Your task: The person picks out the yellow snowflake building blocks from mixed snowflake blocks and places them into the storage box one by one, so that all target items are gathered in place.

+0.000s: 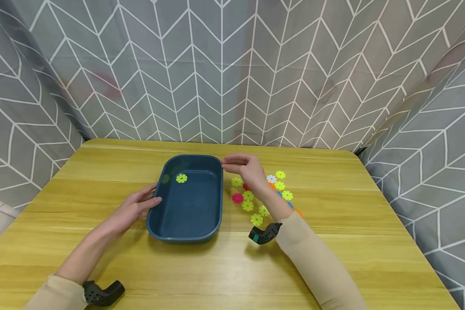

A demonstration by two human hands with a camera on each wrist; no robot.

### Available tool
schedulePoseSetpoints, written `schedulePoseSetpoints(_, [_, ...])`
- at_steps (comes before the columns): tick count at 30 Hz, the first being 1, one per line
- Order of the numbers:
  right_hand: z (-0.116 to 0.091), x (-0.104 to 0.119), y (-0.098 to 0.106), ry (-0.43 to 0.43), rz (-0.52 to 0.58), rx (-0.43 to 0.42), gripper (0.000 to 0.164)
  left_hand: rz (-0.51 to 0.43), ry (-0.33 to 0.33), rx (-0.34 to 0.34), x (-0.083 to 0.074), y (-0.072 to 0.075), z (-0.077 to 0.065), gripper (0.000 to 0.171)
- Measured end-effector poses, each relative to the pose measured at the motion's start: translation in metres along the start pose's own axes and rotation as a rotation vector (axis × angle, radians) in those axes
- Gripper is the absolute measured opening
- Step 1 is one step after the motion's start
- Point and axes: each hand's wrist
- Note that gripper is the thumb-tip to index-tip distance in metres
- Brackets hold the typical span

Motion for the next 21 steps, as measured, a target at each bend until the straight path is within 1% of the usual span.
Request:
schedulePoseSetpoints(3, [-0.005,-0.004,0.010,-0.019,-0.001,-0.026,0.031,-0.004,-0.001,0.001,0.000,0.000,0.000,0.073])
schedulePoseSetpoints(8, [-0.011,-0.012,0.028,-0.051,0.041,-0.025,0.035,-0.003,0.003,-0.002,0.000,0.001,0.000,0.073])
schedulePoseSetpoints(15, [-0.017,-0.022,0.055,-0.065,-0.022,-0.064,0.033,-0.001,0.015,-0.009,0.000,0.001,0.000,0.073])
schedulePoseSetpoints(21, [-0.022,-0.028,0.080,-0.096,-0.029,-0.100,0.035,-0.007,0.015,-0.001,0.001,0.001,0.001,0.073])
Point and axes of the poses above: each hand's wrist, its own z-axis towards the middle knuckle, its own y-axis out of the back of the hand, x = y × z, and after that the axes turned 3 degrees about x, right-handed
